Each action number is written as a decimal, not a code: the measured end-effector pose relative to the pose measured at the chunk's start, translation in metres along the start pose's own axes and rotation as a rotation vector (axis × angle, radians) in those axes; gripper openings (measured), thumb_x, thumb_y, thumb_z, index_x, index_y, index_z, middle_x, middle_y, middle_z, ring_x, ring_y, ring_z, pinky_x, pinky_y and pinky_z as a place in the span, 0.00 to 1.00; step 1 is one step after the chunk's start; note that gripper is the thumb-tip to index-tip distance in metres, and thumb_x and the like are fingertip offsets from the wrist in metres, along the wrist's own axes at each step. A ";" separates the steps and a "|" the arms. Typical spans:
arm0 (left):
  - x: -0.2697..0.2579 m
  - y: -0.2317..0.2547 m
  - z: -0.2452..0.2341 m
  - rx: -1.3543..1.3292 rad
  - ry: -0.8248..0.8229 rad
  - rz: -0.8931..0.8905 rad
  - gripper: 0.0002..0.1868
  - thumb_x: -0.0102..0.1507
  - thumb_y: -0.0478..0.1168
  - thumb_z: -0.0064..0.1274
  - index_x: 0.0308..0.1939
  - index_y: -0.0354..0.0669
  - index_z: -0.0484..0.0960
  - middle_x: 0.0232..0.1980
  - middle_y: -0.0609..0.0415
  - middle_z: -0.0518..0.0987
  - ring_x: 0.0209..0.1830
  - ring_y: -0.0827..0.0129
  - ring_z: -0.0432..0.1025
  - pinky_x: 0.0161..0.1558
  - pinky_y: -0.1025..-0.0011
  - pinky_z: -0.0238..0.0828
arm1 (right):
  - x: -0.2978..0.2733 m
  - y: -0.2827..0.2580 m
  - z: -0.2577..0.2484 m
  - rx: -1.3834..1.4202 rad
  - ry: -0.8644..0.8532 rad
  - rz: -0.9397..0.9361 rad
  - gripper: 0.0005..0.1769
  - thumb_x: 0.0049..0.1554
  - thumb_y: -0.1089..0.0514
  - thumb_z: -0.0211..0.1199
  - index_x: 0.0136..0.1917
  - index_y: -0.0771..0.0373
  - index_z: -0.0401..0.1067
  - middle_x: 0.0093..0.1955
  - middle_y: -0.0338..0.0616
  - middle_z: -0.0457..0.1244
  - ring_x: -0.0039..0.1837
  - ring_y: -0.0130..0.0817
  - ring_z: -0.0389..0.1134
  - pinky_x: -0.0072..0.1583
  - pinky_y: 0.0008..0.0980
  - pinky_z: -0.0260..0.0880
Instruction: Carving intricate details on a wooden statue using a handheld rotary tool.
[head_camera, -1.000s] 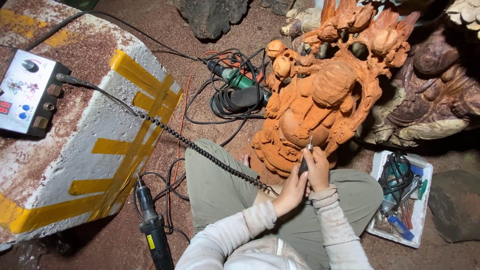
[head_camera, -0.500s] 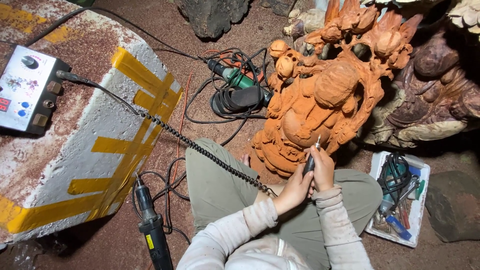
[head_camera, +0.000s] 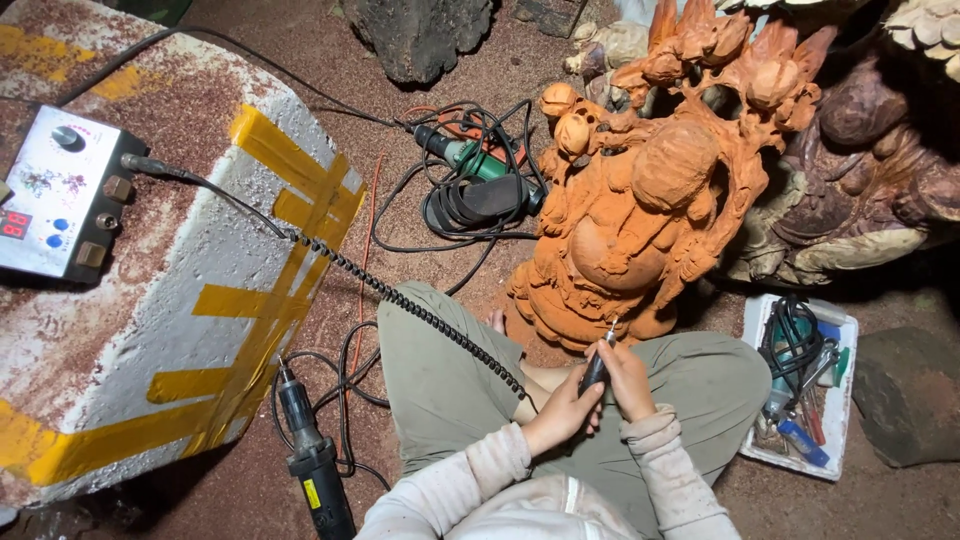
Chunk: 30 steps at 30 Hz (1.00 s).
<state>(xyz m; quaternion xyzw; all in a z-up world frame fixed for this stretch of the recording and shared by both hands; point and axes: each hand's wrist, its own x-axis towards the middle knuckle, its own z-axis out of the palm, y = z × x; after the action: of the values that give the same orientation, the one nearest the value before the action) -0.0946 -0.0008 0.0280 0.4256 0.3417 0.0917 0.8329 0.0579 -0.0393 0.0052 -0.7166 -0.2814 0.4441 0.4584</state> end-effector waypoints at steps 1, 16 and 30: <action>-0.001 -0.004 -0.003 0.007 -0.005 0.000 0.16 0.74 0.40 0.39 0.63 0.39 0.61 0.33 0.56 0.71 0.25 0.75 0.67 0.27 0.78 0.68 | -0.001 -0.002 0.003 0.004 0.006 -0.003 0.24 0.64 0.44 0.53 0.43 0.65 0.78 0.38 0.44 0.68 0.40 0.32 0.65 0.47 0.27 0.64; -0.021 -0.019 -0.041 -0.172 0.085 0.074 0.11 0.75 0.44 0.38 0.56 0.42 0.63 0.32 0.56 0.72 0.21 0.75 0.68 0.23 0.78 0.69 | -0.005 -0.040 0.013 -0.304 0.178 -0.297 0.10 0.60 0.56 0.61 0.50 0.64 0.75 0.47 0.39 0.69 0.46 0.31 0.67 0.51 0.27 0.66; -0.026 -0.034 -0.068 -0.282 0.148 0.091 0.18 0.75 0.49 0.33 0.64 0.46 0.62 0.30 0.56 0.71 0.20 0.75 0.65 0.23 0.78 0.67 | 0.040 -0.093 0.023 -1.219 0.103 -0.343 0.38 0.61 0.46 0.55 0.82 0.38 0.51 0.60 0.42 0.70 0.49 0.48 0.74 0.48 0.45 0.74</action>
<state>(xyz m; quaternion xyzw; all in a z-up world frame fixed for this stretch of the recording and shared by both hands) -0.1626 0.0106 -0.0128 0.3116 0.3663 0.2075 0.8518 0.0553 0.0415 0.0704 -0.8142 -0.5719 0.0894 0.0458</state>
